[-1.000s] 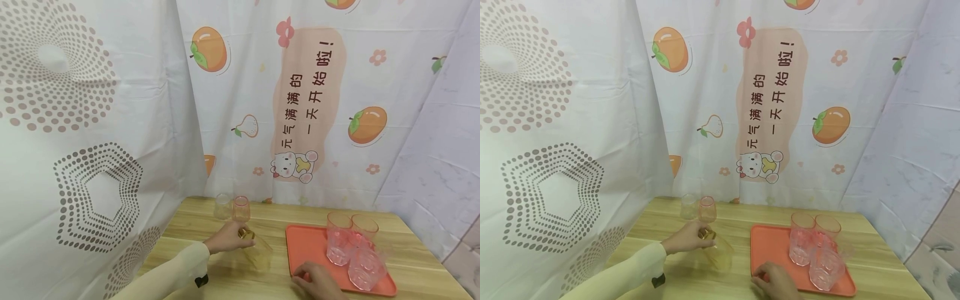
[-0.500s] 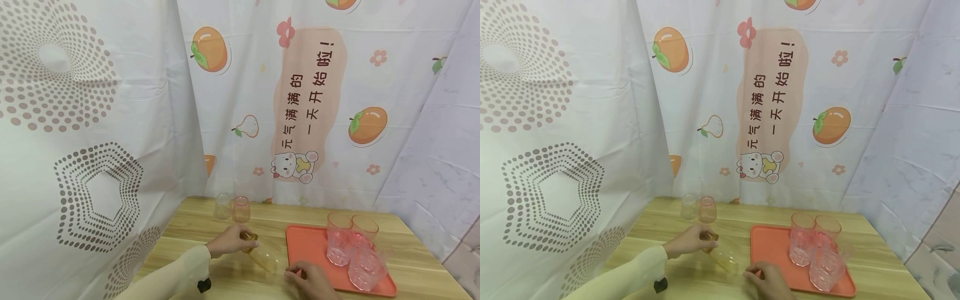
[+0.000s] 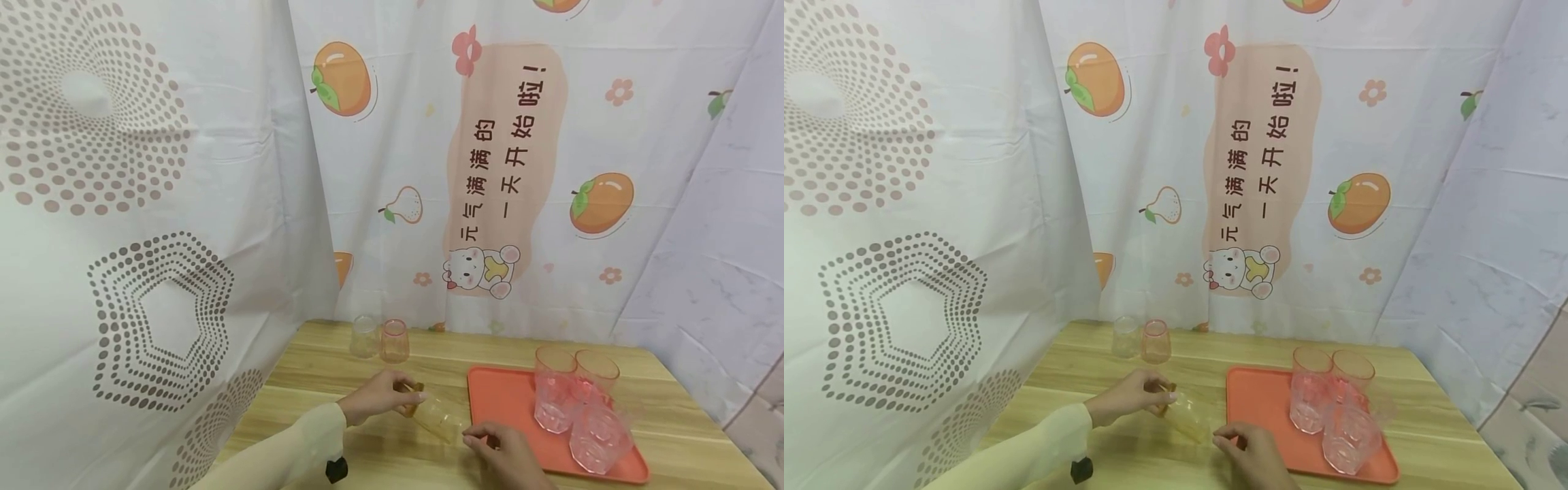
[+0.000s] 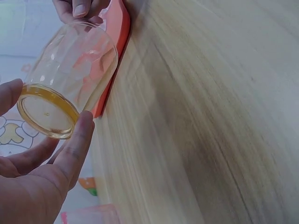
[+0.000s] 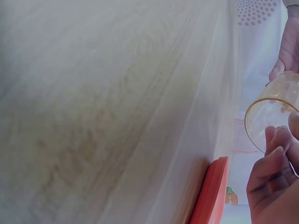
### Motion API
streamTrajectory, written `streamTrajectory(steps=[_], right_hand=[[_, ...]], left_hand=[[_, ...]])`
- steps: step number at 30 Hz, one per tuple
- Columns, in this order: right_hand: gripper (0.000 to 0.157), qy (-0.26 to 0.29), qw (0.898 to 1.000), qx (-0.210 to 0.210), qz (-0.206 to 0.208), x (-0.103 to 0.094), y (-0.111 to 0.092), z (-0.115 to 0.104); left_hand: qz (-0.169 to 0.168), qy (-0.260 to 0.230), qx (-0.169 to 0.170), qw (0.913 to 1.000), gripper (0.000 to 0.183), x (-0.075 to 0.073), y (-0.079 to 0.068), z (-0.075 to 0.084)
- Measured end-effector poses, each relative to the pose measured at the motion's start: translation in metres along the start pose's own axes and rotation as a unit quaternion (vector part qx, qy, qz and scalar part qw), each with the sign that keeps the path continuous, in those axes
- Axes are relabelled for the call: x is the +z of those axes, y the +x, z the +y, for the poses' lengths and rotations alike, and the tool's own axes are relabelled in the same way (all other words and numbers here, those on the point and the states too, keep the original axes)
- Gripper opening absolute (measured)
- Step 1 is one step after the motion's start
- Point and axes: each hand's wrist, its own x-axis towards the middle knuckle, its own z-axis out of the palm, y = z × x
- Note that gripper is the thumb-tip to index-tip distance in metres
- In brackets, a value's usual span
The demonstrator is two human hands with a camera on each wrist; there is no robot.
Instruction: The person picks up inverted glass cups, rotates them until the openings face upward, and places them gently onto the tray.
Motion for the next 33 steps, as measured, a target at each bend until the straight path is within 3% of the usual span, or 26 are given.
streamTrajectory(steps=[13,18,24,28,33], right_hand=[[0.016,0.014,0.999,-0.027,0.01,0.004,0.001,-0.004],[0.021,0.048,0.999,0.019,0.007,0.004,0.003,-0.007],[0.027,0.123,0.99,0.073,0.007,0.003,0.005,-0.01],[0.027,0.146,0.986,0.08,0.024,0.002,0.004,-0.012],[0.02,0.124,0.988,0.056,0.076,0.003,0.001,-0.014]], left_hand=[[-0.007,-0.047,-0.012,0.9988,0.053,0.005,0.003,-0.009],[-0.004,-0.059,-0.013,0.9981,0.051,0.006,0.005,-0.011],[-0.014,-0.099,-0.017,0.9949,0.049,0.008,0.007,-0.013],[-0.021,-0.105,-0.018,0.994,0.052,0.009,0.007,-0.015],[-0.034,-0.104,-0.018,0.9938,0.06,0.011,0.006,-0.016]])
